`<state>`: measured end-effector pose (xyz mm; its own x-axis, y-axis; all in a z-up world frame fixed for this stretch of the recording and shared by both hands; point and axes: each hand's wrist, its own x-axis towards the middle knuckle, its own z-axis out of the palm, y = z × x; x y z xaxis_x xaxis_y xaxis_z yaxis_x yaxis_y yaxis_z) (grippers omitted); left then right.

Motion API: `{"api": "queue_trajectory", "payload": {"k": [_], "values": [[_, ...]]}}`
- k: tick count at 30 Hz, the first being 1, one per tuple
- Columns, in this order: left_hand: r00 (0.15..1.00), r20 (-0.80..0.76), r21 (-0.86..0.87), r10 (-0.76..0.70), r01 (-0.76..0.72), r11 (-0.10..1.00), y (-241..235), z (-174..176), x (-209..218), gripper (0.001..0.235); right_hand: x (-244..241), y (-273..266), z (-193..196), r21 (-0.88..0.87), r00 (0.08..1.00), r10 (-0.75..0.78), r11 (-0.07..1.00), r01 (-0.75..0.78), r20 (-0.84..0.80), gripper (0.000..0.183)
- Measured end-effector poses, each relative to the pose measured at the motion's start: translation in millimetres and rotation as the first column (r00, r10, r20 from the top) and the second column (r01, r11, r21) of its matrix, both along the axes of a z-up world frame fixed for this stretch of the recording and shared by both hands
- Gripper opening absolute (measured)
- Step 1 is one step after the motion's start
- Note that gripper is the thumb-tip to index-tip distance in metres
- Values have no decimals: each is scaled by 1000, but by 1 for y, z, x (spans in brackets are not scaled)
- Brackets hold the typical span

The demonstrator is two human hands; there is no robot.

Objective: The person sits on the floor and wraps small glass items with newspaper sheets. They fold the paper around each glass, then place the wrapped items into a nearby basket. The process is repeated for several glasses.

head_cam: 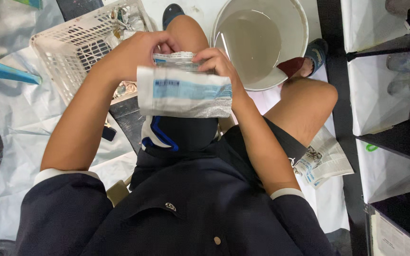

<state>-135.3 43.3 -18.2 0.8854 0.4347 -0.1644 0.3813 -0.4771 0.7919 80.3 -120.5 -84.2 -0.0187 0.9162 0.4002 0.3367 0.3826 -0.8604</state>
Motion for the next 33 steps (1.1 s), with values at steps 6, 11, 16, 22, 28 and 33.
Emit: {"api": "queue_trajectory", "payload": {"k": [6, 11, 16, 22, 28, 33], "values": [[987, 141, 125, -74, 57, 991, -13, 4, -5, 45, 7, 2, 22, 67, 951, -13, 998, -8, 308, 52], [999, -32, 192, 18, -11, 981, -34, 14, -14, 55, 20, 0, 41, -92, 954, 48, 996, -22, 296, 75], [997, 53, 402, -60, 33, 915, -46, 26, -12, 50, 24, -5, 60, -171, 929, 94, 985, -33, 358, 70], [1000, -15, 457, -26, 30, 889, -64, 32, -16, 50, 24, -15, 68, -99, 898, 104, 993, -68, 428, 63], [982, 164, 681, -97, -41, 731, -73, 27, -24, 48, 16, -21, 55, 82, 886, -42, 997, 4, 462, 54], [971, 214, 767, -107, -99, 634, -62, 12, -25, 43, 4, -14, 48, 250, 819, -241, 960, 124, 521, 50]]}}
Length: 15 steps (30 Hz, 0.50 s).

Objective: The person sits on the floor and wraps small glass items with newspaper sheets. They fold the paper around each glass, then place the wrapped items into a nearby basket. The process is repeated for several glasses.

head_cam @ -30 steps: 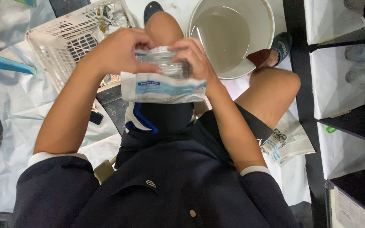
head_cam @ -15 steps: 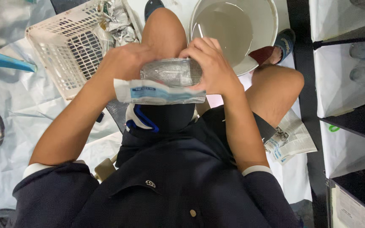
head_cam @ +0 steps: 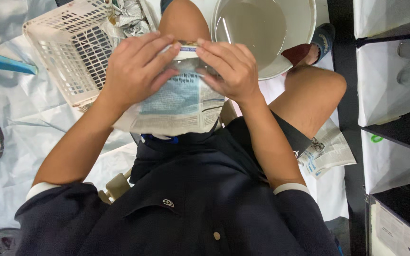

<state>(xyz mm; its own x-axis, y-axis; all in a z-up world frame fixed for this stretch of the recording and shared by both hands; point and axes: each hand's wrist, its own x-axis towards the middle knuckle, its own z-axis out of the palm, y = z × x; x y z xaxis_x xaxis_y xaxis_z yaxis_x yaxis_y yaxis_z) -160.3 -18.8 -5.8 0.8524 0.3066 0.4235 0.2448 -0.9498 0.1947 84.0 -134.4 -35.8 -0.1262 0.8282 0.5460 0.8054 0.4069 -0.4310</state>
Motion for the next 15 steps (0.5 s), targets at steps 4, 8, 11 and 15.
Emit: {"api": "queue_trajectory", "payload": {"k": [4, 8, 11, 15], "values": [[999, 46, 29, -8, 7, 1000, 2, -8, 0, 41, 6, 4, 8, 32, 1000, 17, 999, -17, 25, 51], [993, 106, 15, -57, 56, 998, -4, -17, -5, 34, 17, -3, 14, -44, 975, 192, 979, -198, -112, 44], [992, 106, 16, -67, 66, 998, -6, -20, -11, 28, 14, -8, 14, -146, 967, 144, 973, -177, -209, 21], [992, 70, -53, -102, 105, 993, -6, -18, -14, 22, 5, -9, 18, -275, 947, 48, 951, -140, -317, 22]]}}
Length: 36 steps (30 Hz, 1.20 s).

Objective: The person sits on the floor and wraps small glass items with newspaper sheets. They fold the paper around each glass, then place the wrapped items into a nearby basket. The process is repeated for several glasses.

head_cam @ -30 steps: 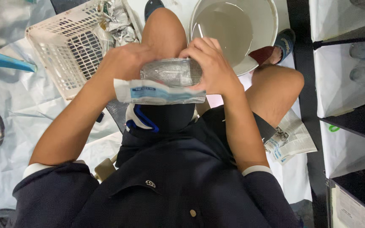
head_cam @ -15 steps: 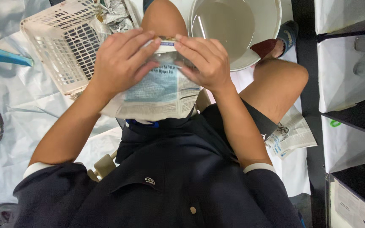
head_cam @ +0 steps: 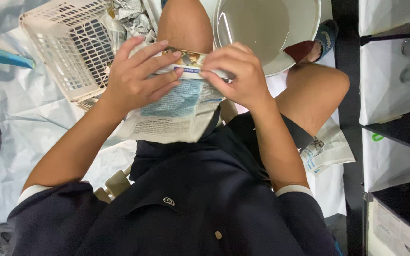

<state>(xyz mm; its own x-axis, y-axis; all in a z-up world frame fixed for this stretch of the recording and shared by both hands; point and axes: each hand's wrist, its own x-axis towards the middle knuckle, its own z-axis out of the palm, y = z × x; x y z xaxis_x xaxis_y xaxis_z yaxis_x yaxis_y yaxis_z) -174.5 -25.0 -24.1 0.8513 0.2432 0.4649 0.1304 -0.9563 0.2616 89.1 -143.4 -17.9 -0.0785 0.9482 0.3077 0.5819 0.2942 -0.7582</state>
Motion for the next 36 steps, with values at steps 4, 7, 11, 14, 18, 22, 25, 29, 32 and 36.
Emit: {"api": "queue_trajectory", "payload": {"k": [4, 7, 11, 14, 18, 22, 25, 29, 32, 36], "values": [[1000, -23, -102, -1, -1, 995, 5, 11, 3, 20, 0, 7, 11, -62, 999, 26, 998, -23, 43, 39], [993, -117, -210, 5, -30, 977, 9, 23, 7, 31, 2, 10, 18, -174, 996, 82, 982, -75, 31, 42], [987, -161, -264, 9, -52, 963, 8, 32, 10, 58, -2, 6, 19, -241, 996, 84, 967, -82, -3, 45], [969, -248, -184, 7, -54, 981, 7, 34, 14, 57, -4, 6, 18, -88, 984, 111, 991, -99, 142, 49], [978, -209, -127, 7, -35, 991, 13, 38, 20, 54, 1, 16, 17, 13, 975, 142, 989, -146, 171, 48], [983, -185, -120, 10, -32, 992, 7, 36, 24, 56, 6, 19, 20, 18, 948, 167, 984, -179, 270, 56], [978, -206, -160, 40, -73, 984, -2, 32, 22, 59, 7, 18, 17, 3, 941, 191, 980, -199, 279, 59], [939, -339, -222, 62, -144, 964, -16, 25, 20, 47, 0, 13, 6, -16, 939, 227, 973, -230, 257, 55], [966, -245, -117, 87, -118, 986, -33, 27, 22, 41, -7, 10, 1, 11, 934, 209, 975, -222, 291, 50], [984, -150, -110, 92, -109, 988, -49, 30, 9, 50, -15, -4, -13, 68, 933, 210, 969, -239, 293, 50]]}}
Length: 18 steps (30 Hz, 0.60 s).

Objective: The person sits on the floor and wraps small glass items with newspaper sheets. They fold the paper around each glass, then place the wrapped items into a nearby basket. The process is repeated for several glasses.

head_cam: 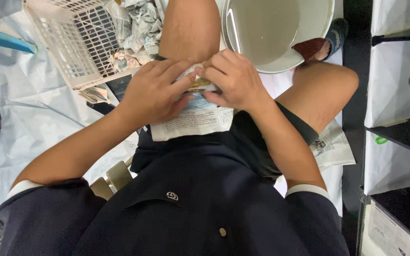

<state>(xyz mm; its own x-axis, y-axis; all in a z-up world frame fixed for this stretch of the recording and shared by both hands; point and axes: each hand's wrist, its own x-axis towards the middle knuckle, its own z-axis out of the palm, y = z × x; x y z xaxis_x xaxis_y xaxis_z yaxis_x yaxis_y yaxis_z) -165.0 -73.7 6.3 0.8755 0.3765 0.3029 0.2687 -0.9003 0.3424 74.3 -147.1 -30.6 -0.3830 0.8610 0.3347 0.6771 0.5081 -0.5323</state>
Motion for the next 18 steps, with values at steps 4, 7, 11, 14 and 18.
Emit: {"api": "queue_trajectory", "payload": {"k": [4, 7, 11, 14, 18], "values": [[966, -238, -182, 102, -148, 972, 0, 0, -9, 49, -4, -5, -11, 122, 1000, -1, 992, -2, 25, 51], [952, -281, -128, 124, -165, 978, 8, 0, -8, 57, -7, 1, -13, 195, 998, -28, 981, 15, 63, 49], [992, -66, 44, 105, -103, 994, 28, -1, -2, 60, -12, 14, -6, 281, 979, -152, 954, 110, 133, 49], [995, -46, -9, 88, -88, 996, 33, -6, 0, 61, -9, 16, 7, 137, 980, -159, 980, 142, 123, 51], [997, -36, 1, 72, -72, 997, 20, -16, -3, 57, 5, 8, 21, -31, 999, -47, 998, 47, 24, 58]]}}
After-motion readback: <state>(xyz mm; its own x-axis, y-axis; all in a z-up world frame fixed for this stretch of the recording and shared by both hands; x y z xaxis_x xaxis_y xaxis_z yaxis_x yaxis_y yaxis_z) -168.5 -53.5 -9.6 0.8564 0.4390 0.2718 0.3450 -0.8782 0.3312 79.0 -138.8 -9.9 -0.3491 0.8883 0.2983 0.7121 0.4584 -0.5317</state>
